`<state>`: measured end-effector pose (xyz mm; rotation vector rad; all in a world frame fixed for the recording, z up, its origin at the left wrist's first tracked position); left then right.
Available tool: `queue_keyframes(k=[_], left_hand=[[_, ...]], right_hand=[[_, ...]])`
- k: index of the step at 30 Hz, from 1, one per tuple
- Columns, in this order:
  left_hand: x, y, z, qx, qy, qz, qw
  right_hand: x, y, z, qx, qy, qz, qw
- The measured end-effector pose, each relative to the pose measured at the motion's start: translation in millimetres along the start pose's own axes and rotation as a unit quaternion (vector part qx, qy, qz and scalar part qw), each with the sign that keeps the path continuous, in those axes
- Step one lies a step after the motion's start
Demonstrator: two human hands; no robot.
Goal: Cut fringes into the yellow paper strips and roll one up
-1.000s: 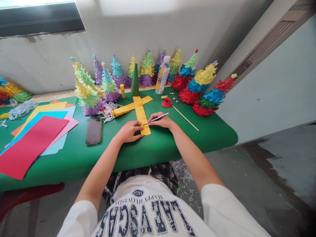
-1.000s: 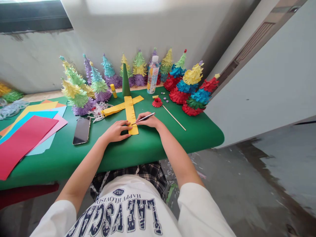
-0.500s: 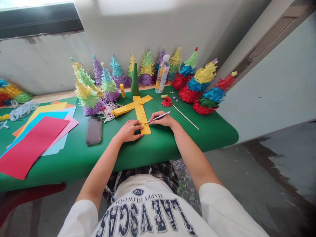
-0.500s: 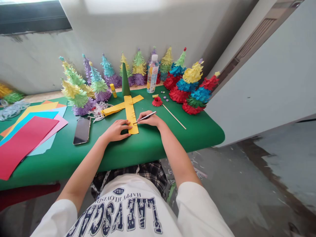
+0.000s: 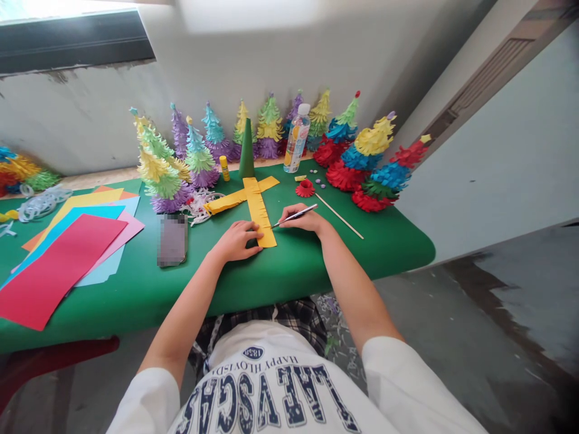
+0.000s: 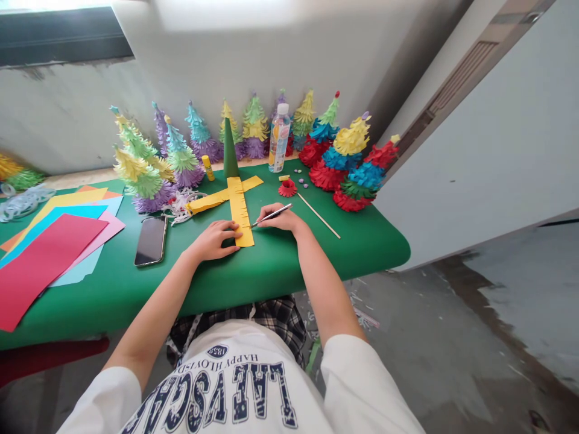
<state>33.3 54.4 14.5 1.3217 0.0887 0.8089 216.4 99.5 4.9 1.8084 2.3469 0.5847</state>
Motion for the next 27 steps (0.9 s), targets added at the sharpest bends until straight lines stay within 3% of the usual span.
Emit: queue_keyframes(k=[17,23,27], left_hand=[[0.8,1.0,0.6,-0.001,-0.006,0.006,1.000],[0.1,0.7,1.0,-0.006,-0.011,0.013,1.000],[0.1,1.7,3.3,-0.004,-0.016,0.007,1.000]], right_hand=[[-2.4,4.8,0.8,0.003,-0.011,0.016,1.000],[-3.0,3.2,-2.6,0.020,-0.013,0.069,0.997],[-1.6,-4.8,0.5,0.022,-0.020,0.047,0.998]])
Point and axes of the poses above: each hand's wrist, its own x-axis towards the middle knuckle, its own y-axis out of the back of the hand, z = x × y, the point moved 7 cm from there along x, towards the middle knuckle, and after that the axes turned 9 degrees about z, right-handed, at the moved point
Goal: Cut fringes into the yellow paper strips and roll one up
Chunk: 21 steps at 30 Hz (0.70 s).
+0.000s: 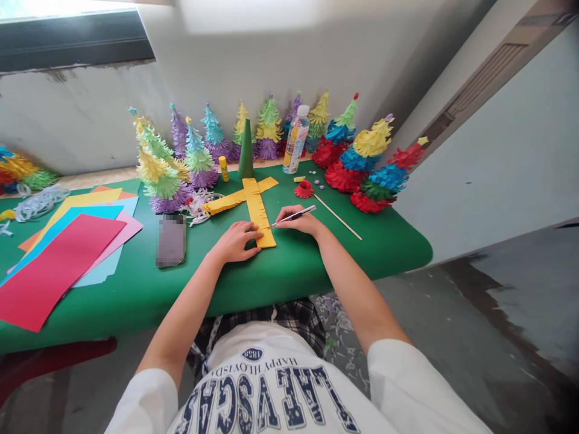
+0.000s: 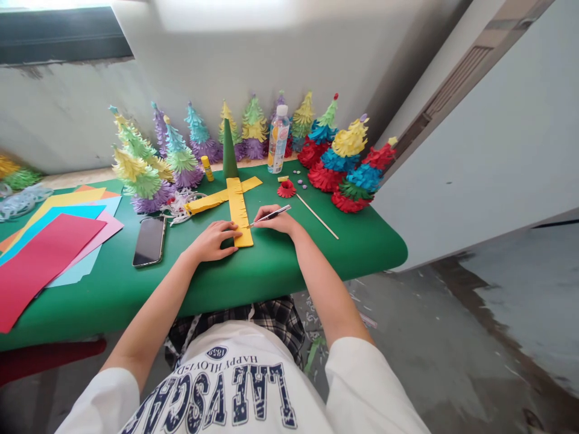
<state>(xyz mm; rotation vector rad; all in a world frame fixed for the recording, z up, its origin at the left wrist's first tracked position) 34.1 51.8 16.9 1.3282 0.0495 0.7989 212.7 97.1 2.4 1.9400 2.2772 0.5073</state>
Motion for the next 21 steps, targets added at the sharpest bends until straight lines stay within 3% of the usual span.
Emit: queue_keyframes(k=[7,21], left_hand=[[-0.8,-3.1,-1.4,0.010,0.010,-0.026,1.000],[-2.0,-6.2,-5.8,-0.005,0.014,-0.023,1.000]], right_hand=[[2.7,0.8,4.5,-0.014,0.002,-0.002,1.000],[2.6,-4.9,5.3,-0.012,0.006,-0.017,1.000]])
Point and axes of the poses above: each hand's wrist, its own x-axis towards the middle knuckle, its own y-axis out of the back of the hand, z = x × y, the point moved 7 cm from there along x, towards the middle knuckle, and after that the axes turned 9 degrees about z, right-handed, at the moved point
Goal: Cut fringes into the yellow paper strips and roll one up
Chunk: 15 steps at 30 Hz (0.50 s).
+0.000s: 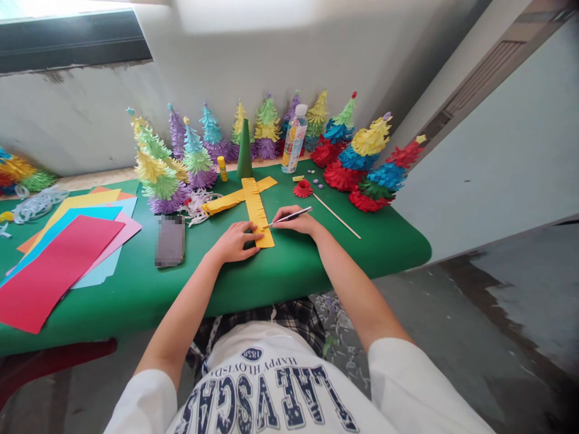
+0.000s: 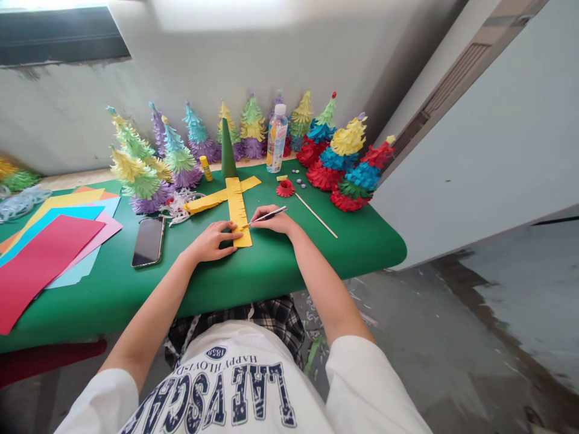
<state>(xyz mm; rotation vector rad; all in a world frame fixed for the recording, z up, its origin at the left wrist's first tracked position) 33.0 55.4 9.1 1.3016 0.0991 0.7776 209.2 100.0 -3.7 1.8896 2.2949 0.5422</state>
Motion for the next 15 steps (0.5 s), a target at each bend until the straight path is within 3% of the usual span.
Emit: queue_keyframes(k=[10,15], left_hand=[[-0.2,0.3,0.6,-0.001,-0.005,0.002,1.000],[-0.3,-0.1,0.1,-0.003,-0.004,0.001,1.000]], right_hand=[[-0.1,-4.9,-3.9,0.006,0.010,0.000,1.000],[0.6,4.7,-6.3,0.005,0.013,0.036,0.999]])
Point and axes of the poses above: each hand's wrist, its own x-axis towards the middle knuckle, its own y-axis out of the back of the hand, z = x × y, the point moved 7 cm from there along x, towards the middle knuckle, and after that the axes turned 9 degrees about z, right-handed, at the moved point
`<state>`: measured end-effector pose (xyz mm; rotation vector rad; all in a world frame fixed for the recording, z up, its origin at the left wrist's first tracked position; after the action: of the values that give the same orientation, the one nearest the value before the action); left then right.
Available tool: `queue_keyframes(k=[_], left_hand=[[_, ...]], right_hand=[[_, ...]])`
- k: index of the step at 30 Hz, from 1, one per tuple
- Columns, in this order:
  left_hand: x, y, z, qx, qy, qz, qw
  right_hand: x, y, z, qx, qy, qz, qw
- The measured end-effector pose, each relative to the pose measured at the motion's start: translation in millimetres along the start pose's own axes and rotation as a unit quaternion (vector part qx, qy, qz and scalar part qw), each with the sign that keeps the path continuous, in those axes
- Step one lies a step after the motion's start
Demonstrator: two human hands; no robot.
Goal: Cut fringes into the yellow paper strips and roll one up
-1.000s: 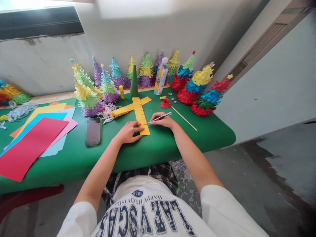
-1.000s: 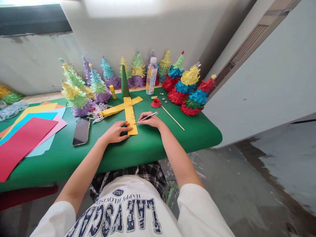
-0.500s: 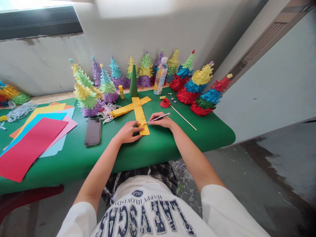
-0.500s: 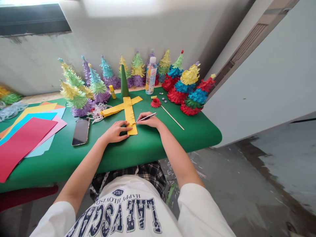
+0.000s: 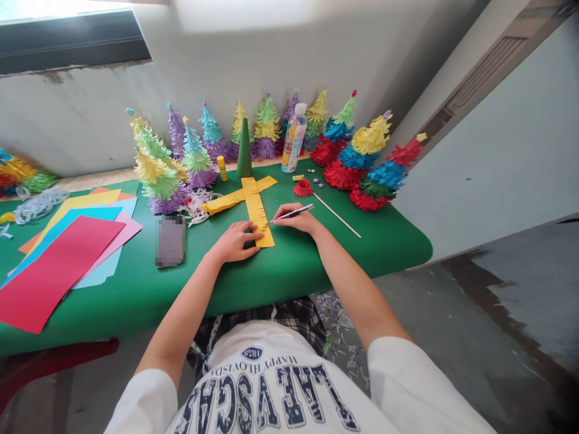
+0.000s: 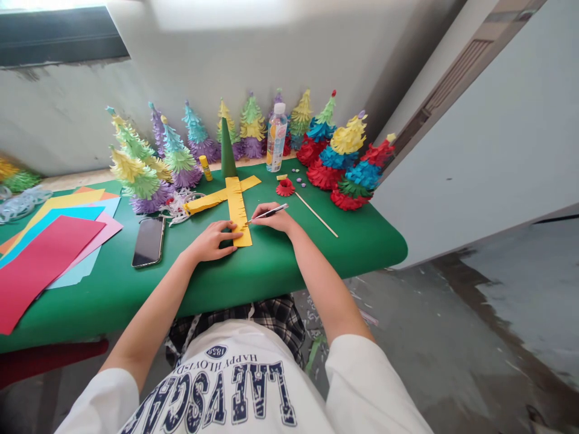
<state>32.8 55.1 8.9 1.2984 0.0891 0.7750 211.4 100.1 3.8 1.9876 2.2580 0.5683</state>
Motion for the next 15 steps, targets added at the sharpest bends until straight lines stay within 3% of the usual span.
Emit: queue_keyframes(k=[5,15], left_hand=[[0.1,-0.5,-0.3,0.001,0.001,-0.001,1.000],[0.8,0.6,0.8,0.003,0.001,-0.001,1.000]], right_hand=[[0.0,3.3,0.1,-0.002,-0.002,0.001,1.000],[-0.8,-10.6,3.8,-0.001,0.001,-0.029,1.000]])
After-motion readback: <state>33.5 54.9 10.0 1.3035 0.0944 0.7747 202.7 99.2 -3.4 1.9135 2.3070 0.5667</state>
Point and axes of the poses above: each hand's wrist, its own x-axis towards the middle knuckle, its own y-axis out of the back of the hand, z = x × y, the point moved 7 cm from there along x, towards the middle knuckle, and after that the axes turned 9 degrees about z, right-handed, at the moved point
